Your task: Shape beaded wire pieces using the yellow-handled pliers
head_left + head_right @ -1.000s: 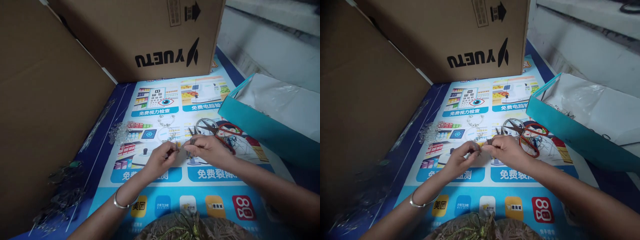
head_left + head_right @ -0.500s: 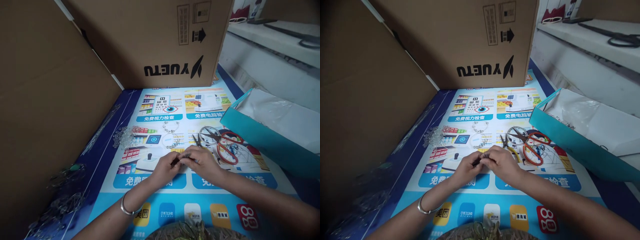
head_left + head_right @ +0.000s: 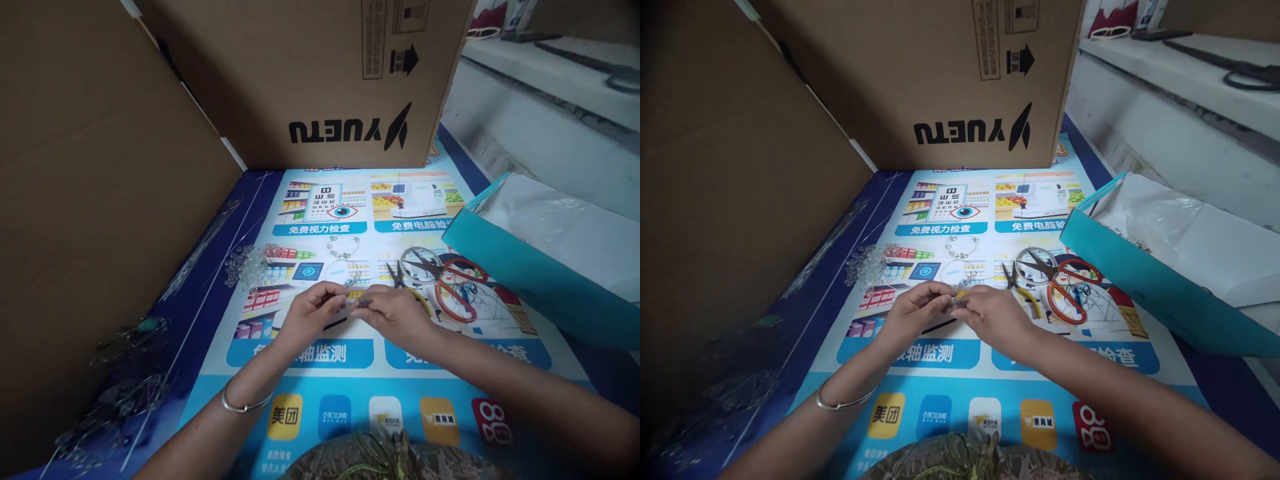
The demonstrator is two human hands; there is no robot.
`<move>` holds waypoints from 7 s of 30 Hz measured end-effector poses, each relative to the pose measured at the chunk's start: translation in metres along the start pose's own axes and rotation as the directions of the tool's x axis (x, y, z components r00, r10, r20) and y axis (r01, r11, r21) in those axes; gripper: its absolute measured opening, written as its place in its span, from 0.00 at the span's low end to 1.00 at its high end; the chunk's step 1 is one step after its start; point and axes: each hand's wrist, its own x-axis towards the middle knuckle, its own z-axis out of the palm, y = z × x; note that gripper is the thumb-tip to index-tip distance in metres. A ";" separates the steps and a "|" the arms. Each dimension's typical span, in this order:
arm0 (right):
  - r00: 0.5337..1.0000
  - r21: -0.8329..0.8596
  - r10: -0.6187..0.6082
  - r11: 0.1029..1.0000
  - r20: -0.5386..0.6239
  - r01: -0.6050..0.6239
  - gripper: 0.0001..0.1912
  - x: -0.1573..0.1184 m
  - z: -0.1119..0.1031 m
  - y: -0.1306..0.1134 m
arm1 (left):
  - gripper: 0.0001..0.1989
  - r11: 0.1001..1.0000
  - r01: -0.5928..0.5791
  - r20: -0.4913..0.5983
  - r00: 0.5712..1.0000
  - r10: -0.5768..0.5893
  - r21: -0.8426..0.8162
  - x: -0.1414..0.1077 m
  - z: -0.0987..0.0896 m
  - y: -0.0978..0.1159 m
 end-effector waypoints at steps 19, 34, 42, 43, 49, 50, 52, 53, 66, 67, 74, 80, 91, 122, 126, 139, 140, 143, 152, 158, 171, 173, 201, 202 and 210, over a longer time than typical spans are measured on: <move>0.984 0.368 0.158 0.922 -0.082 -0.117 0.11 -0.006 0.004 0.004 | 0.09 0.997 0.069 0.236 0.969 -0.077 0.043 -0.008 0.019 -0.004; 0.998 0.129 0.014 0.991 0.060 -0.022 0.07 -0.008 -0.004 0.003 | 0.16 0.994 0.017 0.219 0.975 -0.041 0.112 -0.007 0.021 -0.010; 1.000 0.126 -0.019 0.992 0.001 0.019 0.06 -0.009 -0.002 0.004 | 0.13 0.967 -0.086 0.220 0.975 0.032 0.238 -0.008 0.023 -0.010; 0.999 0.114 -0.031 0.993 -0.010 0.032 0.06 -0.009 -0.001 0.003 | 0.11 0.967 -0.091 0.211 0.977 0.040 0.238 -0.009 0.023 -0.010; 0.997 0.043 -0.068 0.997 -0.047 0.070 0.06 -0.011 0.001 0.001 | 0.10 0.979 -0.058 0.189 0.982 0.020 0.197 -0.011 0.025 -0.008; 0.996 0.036 -0.069 0.997 -0.047 0.071 0.07 -0.011 0.001 0.001 | 0.10 0.976 -0.060 0.186 0.982 0.020 0.209 -0.011 0.024 -0.008; 0.997 0.027 -0.063 0.998 -0.042 0.064 0.07 -0.012 0.002 0.002 | 0.09 0.972 -0.064 0.186 0.982 0.021 0.226 -0.010 0.024 -0.009; 0.997 0.023 -0.060 0.998 -0.038 0.061 0.07 -0.012 0.002 0.003 | 0.09 0.972 -0.066 0.187 0.982 0.023 0.228 -0.010 0.024 -0.009; 0.991 0.008 -0.119 0.993 -0.067 0.120 0.07 -0.013 0.005 0.005 | 0.10 0.955 -0.098 0.221 0.975 0.035 0.280 -0.010 0.022 -0.011; 0.989 0.002 -0.130 0.991 -0.072 0.130 0.08 -0.013 0.005 0.005 | 0.09 0.955 -0.109 0.222 0.974 0.047 0.276 -0.010 0.022 -0.011; 0.991 -0.026 -0.094 0.995 -0.095 0.092 0.07 -0.014 0.004 0.002 | 0.09 0.972 -0.085 0.164 0.985 0.049 0.217 -0.011 0.025 -0.008; 0.998 0.010 -0.024 1.000 -0.060 0.024 0.07 -0.011 0.005 0.002 | 0.09 0.963 -0.059 0.125 0.992 0.027 0.262 -0.011 0.025 -0.010; 0.991 0.159 -0.067 0.986 0.116 0.048 0.07 -0.002 -0.015 -0.001 | 0.13 0.950 -0.135 0.242 0.968 0.066 0.281 -0.006 0.018 -0.010; 0.907 -0.297 -0.389 0.895 -0.159 0.332 0.22 -0.015 -0.007 0.004 | 0.09 0.930 -0.182 0.138 0.980 0.145 0.319 -0.016 0.032 -0.014; 0.861 -0.409 -0.501 0.806 -0.087 0.428 0.22 -0.015 -0.010 0.007 | 0.09 0.945 -0.193 0.133 0.978 0.163 0.264 -0.016 0.032 -0.014; 0.838 -0.437 -0.533 0.785 -0.116 0.439 0.22 -0.016 -0.011 0.006 | 0.08 0.949 -0.173 0.117 0.982 0.147 0.265 -0.015 0.031 -0.016; 0.839 -0.432 -0.532 0.788 -0.116 0.440 0.22 -0.016 -0.011 0.005 | 0.08 0.949 -0.170 0.116 0.983 0.143 0.265 -0.015 0.032 -0.015; 0.837 -0.425 -0.532 0.791 -0.124 0.440 0.21 -0.016 -0.013 0.005 | 0.09 0.953 -0.159 0.120 0.984 0.132 0.257 -0.015 0.032 -0.015; 0.838 -0.396 -0.527 0.806 -0.142 0.440 0.22 -0.014 -0.014 0.006 | 0.10 0.956 -0.142 0.123 0.986 0.114 0.258 -0.014 0.033 -0.014; 0.833 -0.364 -0.530 0.816 -0.158 0.449 0.20 -0.014 -0.016 0.006 | 0.11 0.949 -0.151 0.128 0.985 0.120 0.277 -0.014 0.032 -0.016; 0.920 0.031 -0.211 0.972 -0.330 0.233 0.13 -0.008 -0.016 0.013 | 0.09 0.935 -0.135 0.173 0.982 0.081 0.328 -0.013 0.028 -0.007; 0.926 0.061 -0.197 0.972 -0.322 0.228 0.12 -0.007 -0.017 0.014 | 0.08 0.942 -0.112 0.183 0.981 0.055 0.315 -0.014 0.026 -0.001; 0.884 -0.516 -0.355 0.719 0.304 0.466 0.10 -0.016 0.001 0.014 | 0.09 0.774 -0.079 0.413 0.877 -0.246 0.628 -0.018 -0.013 0.032; 0.891 -0.511 -0.335 0.731 0.307 0.451 0.10 -0.018 0.005 0.013 | 0.09 0.740 -0.108 0.394 0.891 -0.223 0.663 -0.022 -0.013 0.032; 0.869 -0.437 -0.253 0.783 0.426 0.442 0.03 -0.038 0.025 -0.008 | 0.10 0.591 -0.229 0.351 0.931 -0.098 0.774 -0.077 -0.003 0.011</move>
